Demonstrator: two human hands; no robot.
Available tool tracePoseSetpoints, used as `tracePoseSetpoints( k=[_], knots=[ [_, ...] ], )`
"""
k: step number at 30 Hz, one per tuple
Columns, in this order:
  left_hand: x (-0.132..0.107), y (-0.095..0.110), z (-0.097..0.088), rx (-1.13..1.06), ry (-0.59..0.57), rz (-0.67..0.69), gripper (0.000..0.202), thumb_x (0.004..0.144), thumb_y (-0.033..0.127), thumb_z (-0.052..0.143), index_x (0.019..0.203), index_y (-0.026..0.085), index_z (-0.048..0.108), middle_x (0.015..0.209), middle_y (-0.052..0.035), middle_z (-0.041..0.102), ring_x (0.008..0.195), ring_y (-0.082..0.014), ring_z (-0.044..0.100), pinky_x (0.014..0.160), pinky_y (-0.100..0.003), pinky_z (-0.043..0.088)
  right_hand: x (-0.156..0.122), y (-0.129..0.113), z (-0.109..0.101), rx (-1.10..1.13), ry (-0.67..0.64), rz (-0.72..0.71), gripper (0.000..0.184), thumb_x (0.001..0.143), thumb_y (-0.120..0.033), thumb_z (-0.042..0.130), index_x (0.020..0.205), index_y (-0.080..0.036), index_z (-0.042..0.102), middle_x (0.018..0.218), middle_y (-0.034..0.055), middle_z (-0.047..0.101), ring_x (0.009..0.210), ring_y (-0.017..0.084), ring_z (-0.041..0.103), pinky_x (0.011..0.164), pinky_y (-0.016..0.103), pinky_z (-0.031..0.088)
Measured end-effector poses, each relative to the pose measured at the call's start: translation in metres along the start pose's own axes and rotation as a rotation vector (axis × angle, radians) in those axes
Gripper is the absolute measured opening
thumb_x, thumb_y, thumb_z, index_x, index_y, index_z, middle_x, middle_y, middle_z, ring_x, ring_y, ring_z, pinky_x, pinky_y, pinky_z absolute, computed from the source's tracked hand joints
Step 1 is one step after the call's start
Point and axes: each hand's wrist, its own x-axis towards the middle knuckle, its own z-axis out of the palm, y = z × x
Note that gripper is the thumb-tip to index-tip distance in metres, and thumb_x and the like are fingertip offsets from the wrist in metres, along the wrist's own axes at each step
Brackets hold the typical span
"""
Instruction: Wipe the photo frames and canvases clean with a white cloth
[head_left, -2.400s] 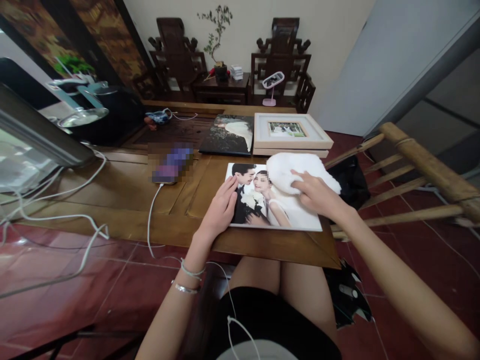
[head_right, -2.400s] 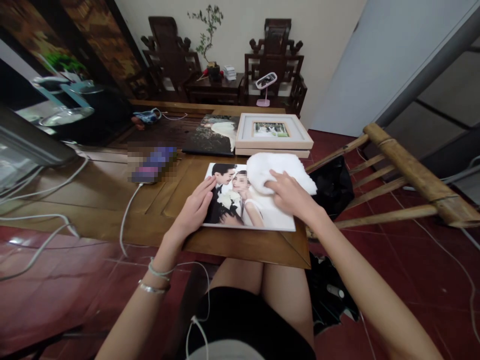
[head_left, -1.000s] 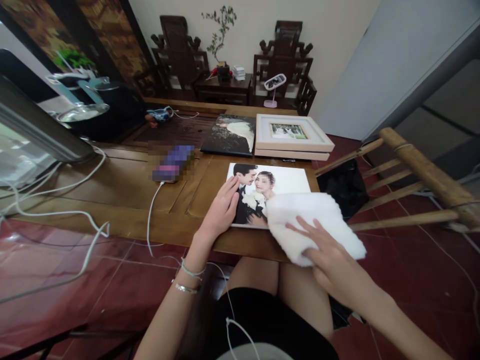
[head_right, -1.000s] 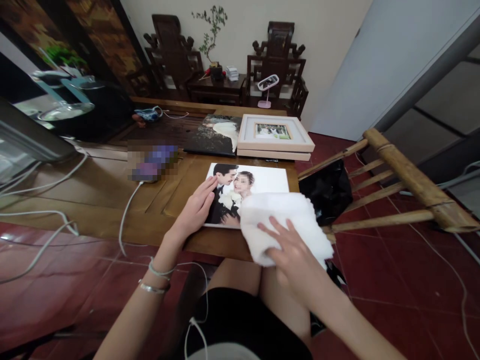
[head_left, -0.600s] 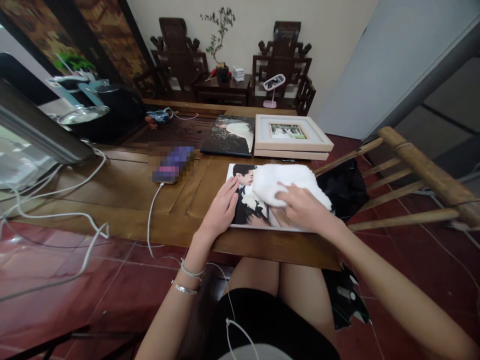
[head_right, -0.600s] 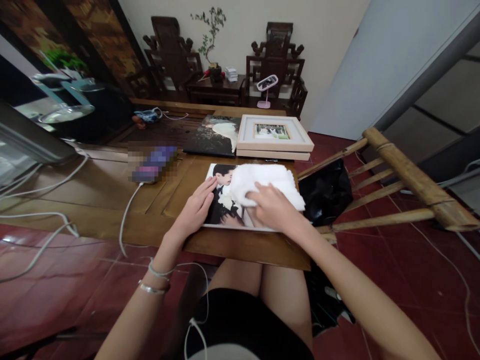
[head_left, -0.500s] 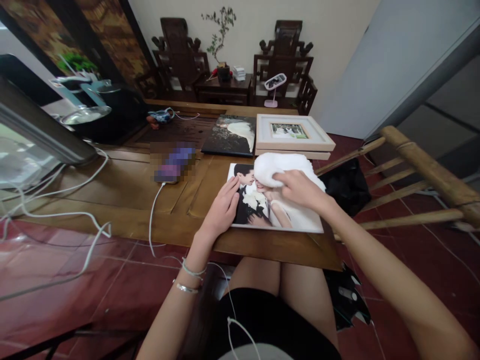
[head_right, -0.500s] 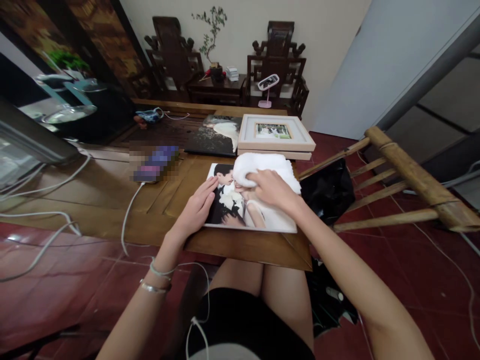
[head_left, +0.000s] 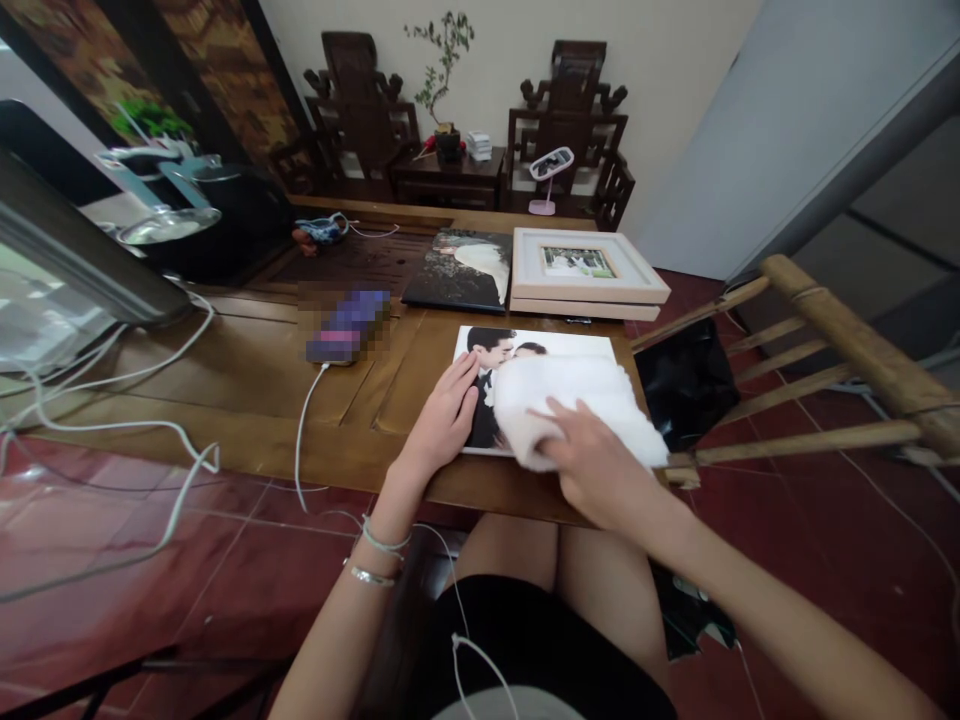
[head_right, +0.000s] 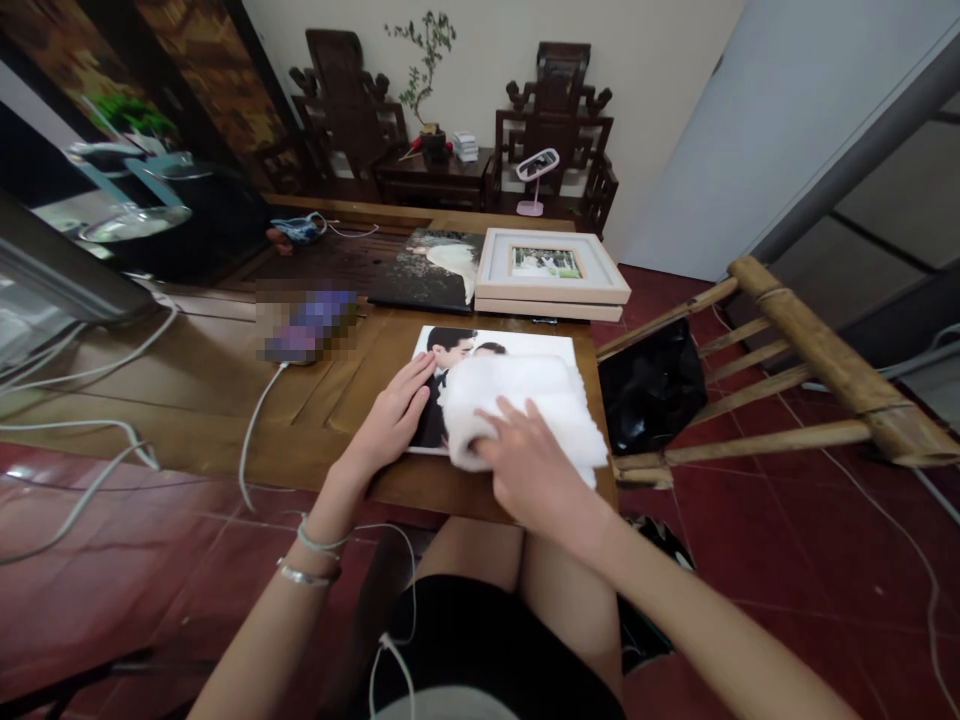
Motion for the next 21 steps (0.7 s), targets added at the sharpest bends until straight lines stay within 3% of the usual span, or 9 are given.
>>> tracePoseSetpoints(
  k=[4,7,12,16,21],
  knots=[
    [0.000,0.000,0.000,0.004,0.000,0.002,0.047,0.097,0.028,0.029,0.139,0.011,0.044,0.149,-0.0127,0.039,0.141,-0.0205,0.029,0.117,-0.045,0.022,-0.038,-0.034,0.000,0.083,-0.069,-0.022,0.046,0.064,0.004,0.041,0.094,-0.017,0.070,0.140,0.0083,0.051,0.135,0.034,0.035,0.108,0.058,0.028],
    [0.000,-0.001,0.001,0.000,0.012,0.014,0.046,0.097,0.027,0.030,0.139,0.014,0.044,0.149,-0.0108,0.039,0.141,-0.0197,0.030,0.117,-0.045,0.023,-0.038,-0.035,-0.002,0.122,-0.082,-0.027,0.051,0.064,0.004,0.040,0.101,-0.018,0.069,0.140,0.0070,0.051,0.135,0.033,0.035,0.108,0.057,0.030],
    [-0.001,-0.002,0.002,0.004,0.014,0.017,0.047,0.096,0.027,0.031,0.139,0.014,0.044,0.149,-0.0115,0.039,0.141,-0.0206,0.030,0.117,-0.045,0.023,0.009,-0.002,-0.008,0.074,-0.044,0.027,0.052,0.068,0.002,0.040,0.108,-0.017,0.067,0.126,0.0130,0.061,0.127,0.031,0.046,0.104,0.051,0.035],
    [-0.001,-0.002,0.002,0.005,0.013,0.026,0.047,0.097,0.028,0.031,0.139,0.012,0.044,0.149,-0.0128,0.039,0.141,-0.0210,0.030,0.117,-0.044,0.023,0.061,0.030,-0.015,-0.008,-0.031,0.111,0.043,0.072,-0.002,0.042,0.105,-0.017,0.066,0.109,0.0158,0.067,0.101,0.030,0.061,0.084,0.039,0.045],
    [0.000,-0.002,0.002,0.000,0.015,0.020,0.048,0.097,0.028,0.030,0.138,0.009,0.045,0.148,-0.0146,0.040,0.140,-0.0210,0.031,0.117,-0.043,0.023,0.104,0.054,-0.019,-0.025,-0.051,0.109,0.030,0.076,-0.004,0.044,0.095,-0.014,0.065,0.092,0.0135,0.069,0.082,0.025,0.064,0.067,0.029,0.042]
  ],
)
